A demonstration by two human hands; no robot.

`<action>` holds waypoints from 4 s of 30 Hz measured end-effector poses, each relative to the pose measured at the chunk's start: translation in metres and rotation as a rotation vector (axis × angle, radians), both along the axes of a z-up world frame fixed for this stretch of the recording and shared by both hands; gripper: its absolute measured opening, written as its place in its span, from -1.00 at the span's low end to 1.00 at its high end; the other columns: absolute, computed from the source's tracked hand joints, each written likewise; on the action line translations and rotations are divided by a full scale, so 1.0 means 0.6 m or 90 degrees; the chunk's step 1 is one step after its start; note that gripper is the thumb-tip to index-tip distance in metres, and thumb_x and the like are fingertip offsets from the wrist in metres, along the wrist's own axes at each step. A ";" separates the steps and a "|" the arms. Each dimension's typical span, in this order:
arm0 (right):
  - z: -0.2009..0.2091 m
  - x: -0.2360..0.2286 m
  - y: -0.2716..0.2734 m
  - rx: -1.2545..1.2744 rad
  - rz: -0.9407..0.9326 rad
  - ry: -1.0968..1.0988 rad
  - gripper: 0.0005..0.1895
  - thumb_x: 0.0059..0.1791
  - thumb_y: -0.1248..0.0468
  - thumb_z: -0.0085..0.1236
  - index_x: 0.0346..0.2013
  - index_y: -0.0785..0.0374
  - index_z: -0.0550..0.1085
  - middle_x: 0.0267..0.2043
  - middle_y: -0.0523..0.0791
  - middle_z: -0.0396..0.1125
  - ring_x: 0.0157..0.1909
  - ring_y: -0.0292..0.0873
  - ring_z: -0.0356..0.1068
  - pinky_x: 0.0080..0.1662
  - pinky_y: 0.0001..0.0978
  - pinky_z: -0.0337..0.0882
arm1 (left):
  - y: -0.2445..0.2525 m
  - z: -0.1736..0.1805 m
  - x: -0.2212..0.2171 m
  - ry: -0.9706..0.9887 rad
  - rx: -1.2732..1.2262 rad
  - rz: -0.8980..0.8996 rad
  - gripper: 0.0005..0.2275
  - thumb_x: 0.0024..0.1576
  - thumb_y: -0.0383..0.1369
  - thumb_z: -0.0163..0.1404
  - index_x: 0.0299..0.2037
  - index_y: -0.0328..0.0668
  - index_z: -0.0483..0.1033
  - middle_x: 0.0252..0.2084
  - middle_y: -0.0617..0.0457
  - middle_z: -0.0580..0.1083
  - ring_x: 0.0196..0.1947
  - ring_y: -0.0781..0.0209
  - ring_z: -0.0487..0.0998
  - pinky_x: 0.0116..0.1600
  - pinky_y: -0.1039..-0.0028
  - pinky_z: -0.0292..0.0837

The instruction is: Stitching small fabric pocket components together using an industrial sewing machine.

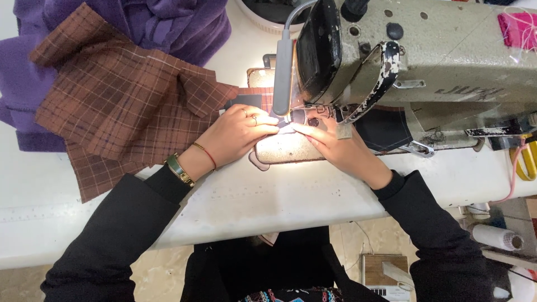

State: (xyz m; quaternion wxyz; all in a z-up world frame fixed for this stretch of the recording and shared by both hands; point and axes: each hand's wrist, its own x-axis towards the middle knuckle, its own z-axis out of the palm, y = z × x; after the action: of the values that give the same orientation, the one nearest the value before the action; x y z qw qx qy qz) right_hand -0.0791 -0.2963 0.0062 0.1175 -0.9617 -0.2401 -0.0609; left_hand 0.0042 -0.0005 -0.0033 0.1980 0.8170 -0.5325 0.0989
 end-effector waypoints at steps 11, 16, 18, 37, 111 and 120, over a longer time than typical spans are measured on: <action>-0.006 -0.004 -0.004 -0.018 -0.001 -0.027 -0.70 0.12 0.08 -0.01 0.11 -0.07 0.52 0.18 0.00 0.35 0.33 0.12 0.29 0.32 0.03 0.23 | 0.000 -0.004 0.003 0.006 -0.008 0.003 -0.80 0.34 -0.26 -0.13 0.06 0.17 0.54 0.13 0.28 0.52 0.23 0.28 0.39 0.33 0.31 0.20; -0.009 -0.003 -0.009 0.003 -0.003 0.010 -0.70 0.12 0.11 -0.03 0.12 -0.08 0.52 0.21 -0.01 0.33 0.36 0.13 0.26 0.33 0.05 0.20 | 0.000 -0.002 0.001 0.007 -0.001 0.005 -0.80 0.34 -0.25 -0.14 0.07 0.16 0.54 0.14 0.28 0.52 0.24 0.28 0.38 0.35 0.30 0.18; -0.013 -0.002 -0.010 -0.012 -0.005 0.009 -0.69 0.12 0.10 -0.04 0.14 -0.12 0.50 0.23 0.00 0.32 0.37 0.14 0.25 0.35 0.05 0.19 | 0.000 -0.001 0.002 0.003 0.003 0.005 -0.79 0.34 -0.25 -0.14 0.07 0.16 0.54 0.14 0.27 0.52 0.24 0.29 0.38 0.36 0.30 0.18; 0.005 0.048 -0.074 -0.265 -0.218 -0.146 -0.71 -0.03 -0.07 0.23 -0.37 0.04 0.66 -0.30 -0.10 0.51 -0.01 0.01 0.48 0.32 0.06 0.22 | 0.001 0.013 -0.004 0.000 -0.106 -0.028 -0.84 0.29 -0.34 -0.02 -0.01 -0.03 0.58 0.09 0.10 0.54 0.19 0.15 0.49 0.32 0.36 0.35; 0.060 -0.181 -0.122 0.830 -0.441 -0.001 -0.86 0.21 0.42 -0.08 -0.25 0.21 0.31 -0.42 -0.17 0.22 -0.39 -0.31 0.31 -0.12 -0.42 0.45 | -0.009 0.056 -0.128 0.868 -0.297 0.131 -0.60 0.04 -0.30 0.28 0.04 -0.20 0.49 -0.20 -0.04 0.57 -0.16 0.17 0.59 -0.01 0.29 0.55; 0.051 -0.204 -0.180 0.196 -0.442 -0.117 -0.80 0.09 0.33 0.30 0.00 0.24 0.54 -0.15 -0.12 0.34 0.03 -0.05 0.27 0.17 -0.18 0.25 | 0.002 0.071 -0.130 0.825 -0.253 0.172 -0.56 0.06 -0.25 0.25 0.09 -0.25 0.44 -0.14 -0.16 0.53 -0.09 -0.01 0.57 0.08 0.12 0.47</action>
State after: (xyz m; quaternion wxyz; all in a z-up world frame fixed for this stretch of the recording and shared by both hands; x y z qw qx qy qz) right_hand -0.2017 -0.4044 0.0368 0.2110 -0.9473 0.1021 -0.2182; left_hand -0.0739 0.0009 0.0390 0.6079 0.7188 -0.1725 -0.2898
